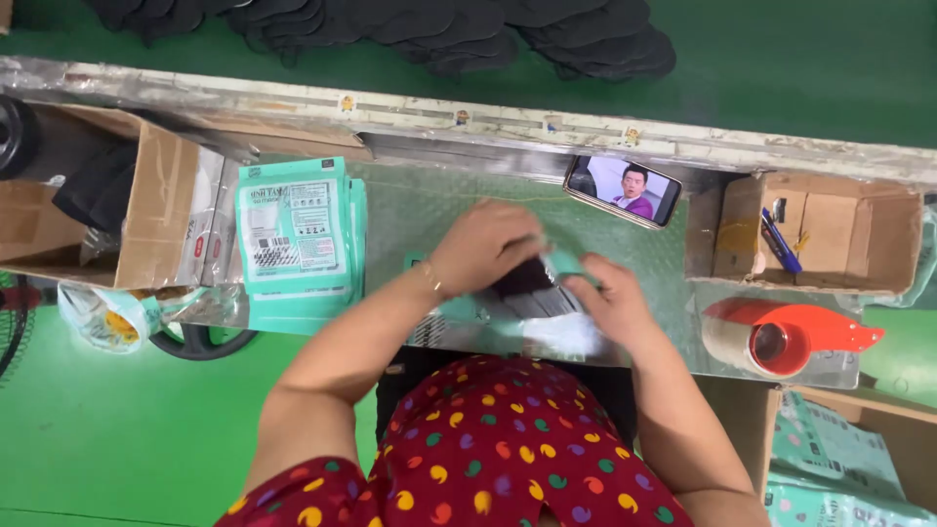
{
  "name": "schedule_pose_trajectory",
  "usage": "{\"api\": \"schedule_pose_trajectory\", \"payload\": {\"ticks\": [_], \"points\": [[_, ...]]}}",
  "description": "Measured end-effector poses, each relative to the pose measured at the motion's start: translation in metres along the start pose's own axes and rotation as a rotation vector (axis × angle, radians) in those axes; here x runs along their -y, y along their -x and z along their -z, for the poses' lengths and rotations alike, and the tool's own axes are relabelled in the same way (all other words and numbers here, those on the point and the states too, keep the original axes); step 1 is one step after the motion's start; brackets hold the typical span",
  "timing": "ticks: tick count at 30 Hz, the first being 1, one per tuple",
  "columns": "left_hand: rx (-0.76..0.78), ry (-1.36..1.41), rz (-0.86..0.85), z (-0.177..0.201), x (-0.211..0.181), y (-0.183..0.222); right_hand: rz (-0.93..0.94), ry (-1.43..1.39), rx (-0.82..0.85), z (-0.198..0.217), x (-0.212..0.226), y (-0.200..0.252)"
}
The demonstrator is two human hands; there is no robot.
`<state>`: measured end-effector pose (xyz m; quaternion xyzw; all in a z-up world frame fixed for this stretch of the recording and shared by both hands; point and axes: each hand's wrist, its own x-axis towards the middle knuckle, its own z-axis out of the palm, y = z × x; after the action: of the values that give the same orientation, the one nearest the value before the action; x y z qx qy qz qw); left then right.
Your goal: Packing black face masks into green plastic shipping envelopes at a workstation with a conveyor belt.
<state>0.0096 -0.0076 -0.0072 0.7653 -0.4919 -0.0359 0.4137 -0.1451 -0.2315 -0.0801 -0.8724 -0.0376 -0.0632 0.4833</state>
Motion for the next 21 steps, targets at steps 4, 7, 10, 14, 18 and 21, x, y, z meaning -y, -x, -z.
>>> {"api": "schedule_pose_trajectory", "payload": {"ticks": [4,7,10,14,18,21], "points": [[-0.029,0.161,-0.113,-0.016,0.024,-0.053,-0.296,-0.069,-0.131,0.027,-0.041,0.014],[-0.244,0.061,-0.102,-0.03,0.068,-0.116,-0.328,-0.451,-0.523,0.044,-0.05,0.007],[-0.523,-0.229,-0.019,-0.037,0.108,-0.176,-0.287,-1.04,-0.747,0.064,-0.023,-0.001],[-0.472,-0.565,0.07,-0.101,0.151,-0.225,-0.314,-1.074,-0.609,0.039,-0.03,0.006],[-0.214,-0.74,0.217,-0.107,0.168,-0.224,-0.298,-0.472,-0.455,0.025,-0.016,0.01],[0.018,-0.478,0.014,-0.05,0.084,-0.179,-0.052,0.263,-0.521,0.042,0.04,-0.013]]}}
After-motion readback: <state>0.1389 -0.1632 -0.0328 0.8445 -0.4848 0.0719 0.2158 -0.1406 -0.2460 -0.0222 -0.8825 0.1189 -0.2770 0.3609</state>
